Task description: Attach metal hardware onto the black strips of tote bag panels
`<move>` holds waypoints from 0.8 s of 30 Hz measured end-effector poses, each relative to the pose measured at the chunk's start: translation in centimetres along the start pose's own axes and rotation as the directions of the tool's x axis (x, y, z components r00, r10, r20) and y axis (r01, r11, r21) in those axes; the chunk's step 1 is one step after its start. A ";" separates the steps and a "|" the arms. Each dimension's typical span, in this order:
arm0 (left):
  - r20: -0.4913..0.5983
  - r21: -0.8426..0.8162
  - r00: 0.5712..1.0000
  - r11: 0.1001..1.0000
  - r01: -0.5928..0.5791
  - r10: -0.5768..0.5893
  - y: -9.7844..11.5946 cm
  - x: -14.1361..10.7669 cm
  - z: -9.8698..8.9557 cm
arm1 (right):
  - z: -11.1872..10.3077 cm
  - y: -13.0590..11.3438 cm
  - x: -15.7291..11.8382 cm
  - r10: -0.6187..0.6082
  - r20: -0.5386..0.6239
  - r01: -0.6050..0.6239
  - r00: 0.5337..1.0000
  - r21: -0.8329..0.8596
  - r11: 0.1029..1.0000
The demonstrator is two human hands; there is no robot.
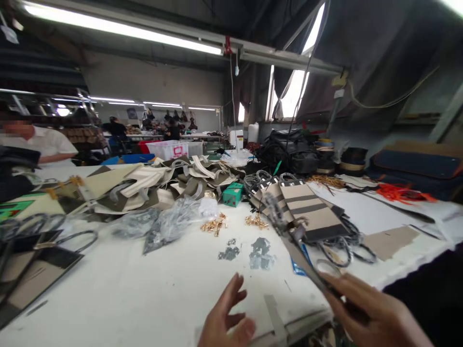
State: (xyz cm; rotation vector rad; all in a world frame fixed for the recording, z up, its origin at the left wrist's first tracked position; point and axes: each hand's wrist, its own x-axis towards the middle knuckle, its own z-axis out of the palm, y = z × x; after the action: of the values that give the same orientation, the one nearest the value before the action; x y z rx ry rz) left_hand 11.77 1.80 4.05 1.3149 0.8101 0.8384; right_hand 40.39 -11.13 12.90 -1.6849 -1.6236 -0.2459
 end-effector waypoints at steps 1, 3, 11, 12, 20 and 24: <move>0.013 -0.121 0.999 0.992 -0.028 0.030 1.1 0.0 1.8 | 2.6 -1.3 -1.0 -0.081 0.072 0.080 0.994 0.023 0.997; -0.009 -0.207 1.000 0.978 -0.031 0.030 2.4 0.4 4.0 | 7.7 -3.8 -3.2 -0.172 0.188 0.153 0.967 0.111 0.982; -0.376 -0.230 0.904 0.965 0.125 -0.206 -0.1 0.4 0.4 | 15.3 -6.7 -6.8 -0.136 0.491 -0.106 0.860 0.433 0.895; -0.392 -0.257 0.897 0.960 0.107 -0.205 -0.1 0.4 0.0 | 14.9 -6.3 -6.2 -0.087 0.470 -0.144 0.879 0.433 0.890; -0.395 -0.395 0.896 0.918 0.035 -0.204 2.1 0.7 0.0 | 13.5 -3.9 3.4 0.158 0.143 -0.189 0.977 0.242 0.952; -0.324 -0.574 0.918 0.819 0.002 -0.229 4.3 1.0 -0.3 | 13.7 -4.4 7.6 0.171 0.278 -0.257 0.945 0.311 0.915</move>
State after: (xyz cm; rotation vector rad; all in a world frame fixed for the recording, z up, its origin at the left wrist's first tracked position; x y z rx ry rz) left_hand 11.72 3.16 8.32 0.5690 0.8441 1.1475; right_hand 32.70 2.84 9.87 -1.6468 -1.5278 0.3543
